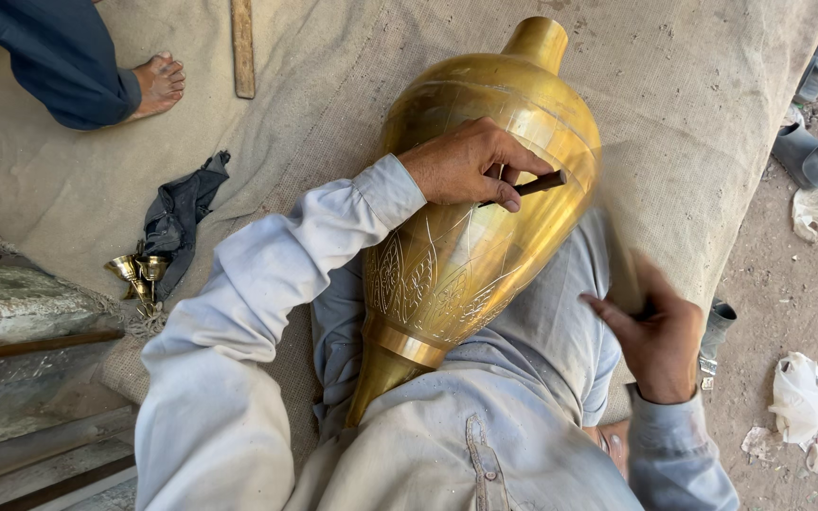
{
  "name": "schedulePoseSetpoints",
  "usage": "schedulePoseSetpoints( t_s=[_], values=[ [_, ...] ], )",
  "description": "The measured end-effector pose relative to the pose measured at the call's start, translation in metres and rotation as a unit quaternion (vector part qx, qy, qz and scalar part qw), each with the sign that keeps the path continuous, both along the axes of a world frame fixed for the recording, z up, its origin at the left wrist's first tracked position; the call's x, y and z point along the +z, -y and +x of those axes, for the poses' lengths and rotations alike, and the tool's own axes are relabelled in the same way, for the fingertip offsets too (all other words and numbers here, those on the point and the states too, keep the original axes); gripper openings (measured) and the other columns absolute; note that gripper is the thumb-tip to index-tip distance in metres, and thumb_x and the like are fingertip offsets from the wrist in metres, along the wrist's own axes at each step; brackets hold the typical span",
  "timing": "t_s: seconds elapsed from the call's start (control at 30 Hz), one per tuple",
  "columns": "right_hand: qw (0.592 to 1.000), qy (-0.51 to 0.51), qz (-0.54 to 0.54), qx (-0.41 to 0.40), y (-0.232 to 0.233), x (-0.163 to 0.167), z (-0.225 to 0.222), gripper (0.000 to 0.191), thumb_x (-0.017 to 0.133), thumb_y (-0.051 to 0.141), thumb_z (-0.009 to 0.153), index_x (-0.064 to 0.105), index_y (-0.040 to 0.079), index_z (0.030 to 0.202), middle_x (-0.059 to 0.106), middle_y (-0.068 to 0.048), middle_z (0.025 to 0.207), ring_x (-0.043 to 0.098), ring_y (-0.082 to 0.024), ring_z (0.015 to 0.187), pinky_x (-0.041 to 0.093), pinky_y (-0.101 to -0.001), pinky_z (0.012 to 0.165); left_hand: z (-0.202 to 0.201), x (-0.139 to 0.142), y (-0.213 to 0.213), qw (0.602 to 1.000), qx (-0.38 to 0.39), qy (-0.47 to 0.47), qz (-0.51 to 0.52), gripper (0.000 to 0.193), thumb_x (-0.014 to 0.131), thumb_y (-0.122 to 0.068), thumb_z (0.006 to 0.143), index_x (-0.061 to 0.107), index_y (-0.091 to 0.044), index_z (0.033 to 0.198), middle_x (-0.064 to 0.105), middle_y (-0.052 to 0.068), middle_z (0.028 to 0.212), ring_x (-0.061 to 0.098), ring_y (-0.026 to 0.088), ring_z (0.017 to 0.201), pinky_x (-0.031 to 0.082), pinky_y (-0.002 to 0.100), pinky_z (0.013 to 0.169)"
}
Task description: The person sits on the floor and uses a chisel and wooden mallet to engrave a floral pattern onto a large brass vessel. They repeatedly tap the chisel to deepen the design lines on the vessel's surface.
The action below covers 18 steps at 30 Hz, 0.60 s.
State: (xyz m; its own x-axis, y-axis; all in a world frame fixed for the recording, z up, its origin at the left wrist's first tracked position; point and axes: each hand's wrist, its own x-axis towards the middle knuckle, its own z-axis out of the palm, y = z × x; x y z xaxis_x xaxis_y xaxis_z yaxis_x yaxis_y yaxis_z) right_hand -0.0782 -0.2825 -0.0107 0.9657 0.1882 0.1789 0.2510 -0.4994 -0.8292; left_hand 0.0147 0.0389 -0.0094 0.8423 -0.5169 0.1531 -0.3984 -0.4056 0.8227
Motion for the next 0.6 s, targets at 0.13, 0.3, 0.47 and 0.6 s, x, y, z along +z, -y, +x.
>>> schedulePoseSetpoints(
  t_s=[0.13, 0.3, 0.47, 0.6],
  values=[
    [0.989, -0.036, 0.135, -0.053, 0.004, -0.012, -0.006, 0.039, 0.086, 0.011, 0.097, 0.058, -0.009, 0.116, 0.073, -0.014, 0.091, 0.070, -0.016, 0.073, 0.059, -0.0278, 0.069, -0.001, -0.001, -0.002, 1.000, -0.012, -0.016, 0.002, 0.055, 0.089, -0.017, 0.077, 0.072, -0.020, 0.129, 0.073, 0.003, 0.074, 0.065, 0.012, 0.064, 0.054, 0.032, 0.063],
    [0.998, -0.007, 0.055, -0.043, 0.003, -0.014, -0.012, 0.044, 0.088, 0.013, 0.090, 0.063, -0.002, 0.124, 0.074, -0.008, 0.092, 0.069, -0.014, 0.077, 0.058, -0.0288, 0.074, 0.001, -0.001, -0.003, 0.999, -0.046, -0.020, 0.020, 0.055, 0.088, -0.017, 0.077, 0.071, -0.021, 0.130, 0.078, 0.004, 0.087, 0.067, 0.014, 0.068, 0.055, 0.033, 0.066],
    [0.997, -0.004, -0.059, -0.052, -0.002, -0.008, -0.024, 0.057, 0.090, 0.014, 0.080, 0.065, -0.004, 0.129, 0.074, -0.014, 0.098, 0.072, -0.019, 0.084, 0.059, -0.0328, 0.075, 0.000, -0.002, -0.003, 0.997, -0.073, 0.025, -0.008, 0.055, 0.087, -0.015, 0.078, 0.071, -0.018, 0.130, 0.079, 0.006, 0.103, 0.071, 0.018, 0.076, 0.056, 0.035, 0.071],
    [0.995, -0.053, -0.072, -0.054, 0.004, -0.015, -0.026, 0.059, 0.089, 0.014, 0.080, 0.065, -0.004, 0.130, 0.074, -0.015, 0.097, 0.074, -0.020, 0.083, 0.059, -0.0322, 0.073, -0.003, 0.001, -0.004, 0.995, -0.081, 0.063, -0.005, 0.054, 0.087, -0.014, 0.078, 0.072, -0.015, 0.130, 0.078, 0.008, 0.103, 0.072, 0.021, 0.081, 0.055, 0.037, 0.075]
  ],
)
